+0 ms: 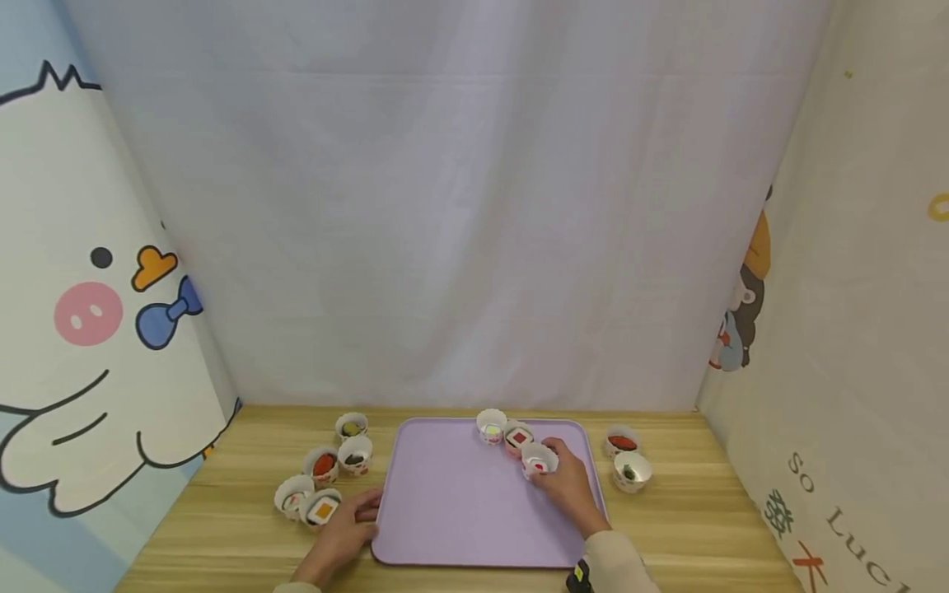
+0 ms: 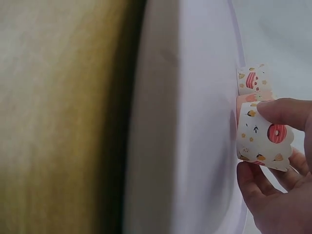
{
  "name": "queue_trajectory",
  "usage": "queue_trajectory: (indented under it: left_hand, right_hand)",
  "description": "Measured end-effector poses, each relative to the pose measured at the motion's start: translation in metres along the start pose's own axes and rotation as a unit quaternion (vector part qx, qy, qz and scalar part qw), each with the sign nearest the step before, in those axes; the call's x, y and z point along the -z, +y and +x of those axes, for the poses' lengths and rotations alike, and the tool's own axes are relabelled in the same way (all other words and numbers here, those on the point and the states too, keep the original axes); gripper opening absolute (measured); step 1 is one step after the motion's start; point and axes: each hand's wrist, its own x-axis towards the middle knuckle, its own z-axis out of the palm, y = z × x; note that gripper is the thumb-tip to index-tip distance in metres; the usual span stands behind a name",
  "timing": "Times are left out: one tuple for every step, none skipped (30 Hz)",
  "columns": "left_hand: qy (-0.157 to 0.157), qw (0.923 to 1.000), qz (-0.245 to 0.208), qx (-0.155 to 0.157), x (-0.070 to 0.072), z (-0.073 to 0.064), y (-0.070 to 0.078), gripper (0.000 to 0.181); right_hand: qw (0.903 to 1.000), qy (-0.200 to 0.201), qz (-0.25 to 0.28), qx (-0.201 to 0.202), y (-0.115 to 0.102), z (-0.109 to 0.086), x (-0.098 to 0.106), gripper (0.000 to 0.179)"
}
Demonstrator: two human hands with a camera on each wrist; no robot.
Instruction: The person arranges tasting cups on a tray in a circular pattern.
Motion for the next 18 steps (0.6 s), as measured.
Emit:
queue_trajectory:
  left_hand:
    - [0.000,1.0000,-0.001,0.001,-0.0001,0.0002,0.0000,0.064]
    - [0.000,1.0000,-0.002,0.002,-0.0001,0.0004,0.0000,0.064]
    - [0.000,1.0000,-0.002,0.003,-0.0001,0.0005,0.0001,0.064]
    - [0.001,1.0000,-0.003,0.004,-0.0001,0.0006,0.0004,0.063]
    - [0.002,1.0000,-0.004,0.006,-0.0001,0.0006,0.0005,0.063]
    - [0.003,1.0000,-0.004,0.007,-0.0001,0.0006,0.0006,0.063]
    - [0.003,1.0000,-0.005,0.007,-0.0002,0.0007,0.0005,0.063]
    - [0.003,0.9999,-0.005,0.008,-0.0002,0.0006,0.0005,0.063]
    - [0.003,0.9999,-0.006,0.008,-0.0003,0.0005,0.0004,0.063]
    - [0.003,0.9999,-0.007,0.008,-0.0004,0.0004,0.0002,0.063]
    - [0.003,0.9999,-0.007,0.008,-0.0006,0.0004,-0.0001,0.063]
    - [0.002,0.9999,-0.008,0.007,-0.0007,0.0003,-0.0004,0.063]
    - [0.002,0.9999,-0.009,0.007,-0.0009,0.0004,-0.0008,0.063]
    - [0.003,0.9999,-0.010,0.007,-0.0011,0.0004,-0.0010,0.063]
    - [0.003,0.9999,-0.009,0.007,-0.0012,0.0006,-0.0012,0.063]
    - [0.004,0.9999,-0.009,0.007,-0.0013,0.0007,-0.0013,0.063]
    - [0.004,0.9999,-0.008,0.009,-0.0014,0.0010,-0.0013,0.063]
    - [0.004,0.9999,-0.007,0.010,-0.0015,0.0012,-0.0011,0.063]
  right_hand:
    - [1.0000,-0.001,-0.001,-0.002,0.0004,0.0001,-0.0005,0.060]
    - [1.0000,-0.001,-0.003,-0.002,0.0008,0.0001,-0.0009,0.060]
    - [1.0000,-0.002,-0.005,-0.002,0.0014,0.0001,-0.0013,0.060]
    - [1.0000,-0.002,-0.006,-0.001,0.0019,-0.0001,-0.0014,0.060]
    - [1.0000,-0.002,-0.007,-0.002,0.0026,-0.0001,-0.0018,0.060]
    - [1.0000,-0.003,-0.007,-0.001,0.0033,-0.0003,-0.0019,0.061]
    - [1.0000,-0.003,-0.007,-0.001,0.0040,-0.0004,-0.0020,0.061]
    - [1.0000,-0.004,-0.008,-0.001,0.0048,-0.0003,-0.0022,0.062]
    - [0.9999,-0.005,-0.009,0.000,0.0056,-0.0003,-0.0024,0.063]
    - [0.9999,-0.006,-0.010,0.003,0.0064,-0.0002,-0.0026,0.064]
    - [0.9999,-0.007,-0.010,0.004,0.0068,-0.0002,-0.0026,0.066]
    - [0.9999,-0.009,-0.010,0.007,0.0069,-0.0002,-0.0026,0.067]
    - [0.9999,-0.010,-0.010,0.009,0.0072,0.0001,-0.0028,0.068]
    - [0.9998,-0.011,-0.010,0.013,0.0074,0.0001,-0.0027,0.070]
    - [0.9998,-0.012,-0.008,0.015,0.0073,0.0000,-0.0026,0.071]
    - [0.9997,-0.012,-0.008,0.017,0.0077,0.0001,-0.0026,0.072]
    - [0.9997,-0.012,-0.007,0.018,0.0075,-0.0001,-0.0024,0.072]
    - [0.9997,-0.012,-0.009,0.020,0.0077,-0.0001,-0.0023,0.072]
